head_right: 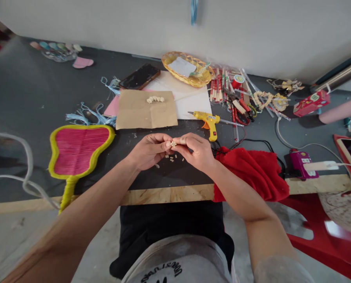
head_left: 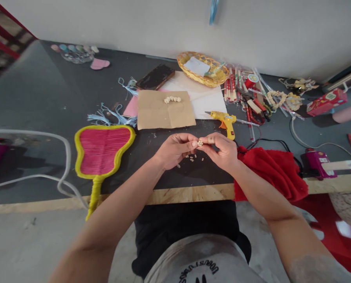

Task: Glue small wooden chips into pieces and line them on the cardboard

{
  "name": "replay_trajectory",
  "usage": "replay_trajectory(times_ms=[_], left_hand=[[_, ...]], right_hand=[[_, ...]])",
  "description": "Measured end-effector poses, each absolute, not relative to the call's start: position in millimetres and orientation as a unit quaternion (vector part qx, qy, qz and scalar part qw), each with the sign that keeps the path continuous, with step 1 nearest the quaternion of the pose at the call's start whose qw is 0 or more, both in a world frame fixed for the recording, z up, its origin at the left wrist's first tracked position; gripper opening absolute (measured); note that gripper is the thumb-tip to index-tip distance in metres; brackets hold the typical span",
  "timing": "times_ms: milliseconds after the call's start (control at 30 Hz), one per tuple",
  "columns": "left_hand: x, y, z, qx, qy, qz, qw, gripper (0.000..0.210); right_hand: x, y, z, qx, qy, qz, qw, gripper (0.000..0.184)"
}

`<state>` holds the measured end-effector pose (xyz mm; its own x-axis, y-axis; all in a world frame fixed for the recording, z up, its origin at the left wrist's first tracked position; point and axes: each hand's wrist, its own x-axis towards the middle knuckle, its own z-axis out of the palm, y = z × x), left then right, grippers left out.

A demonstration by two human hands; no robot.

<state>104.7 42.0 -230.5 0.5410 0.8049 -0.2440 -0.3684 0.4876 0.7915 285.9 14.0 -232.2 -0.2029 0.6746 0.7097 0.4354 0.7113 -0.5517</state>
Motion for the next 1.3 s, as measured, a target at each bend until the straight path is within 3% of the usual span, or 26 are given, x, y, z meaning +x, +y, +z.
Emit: replay_trajectory(times_ms=[333,767,967,1300], left_hand=[[101.7,42.4,-225.2,0.413,0.344,0.368,0.759,0.023],[100.9,43.8,-229.2,0.400,0.323,0.359,0.779,0.026],[100.9,44.8,-229.9,0.393,0.326,0.345,0.788,0.027],[100.7,44.7,-226.3,0.405,0.334,0.331,0.784,0.029]], right_hand=[[285.7,14.7,-234.4,-0.360,-0.780,0.097,0.503,0.007],[285.8,15.8,-236.0,-0.352,-0.788,0.101,0.496,0.005],[285.7,15.6,-236.2,-0.339,-0.783,0.119,0.507,0.021],[286.9,14.8,-234.6,-0.362,-0.779,0.117,0.498,0.013]])
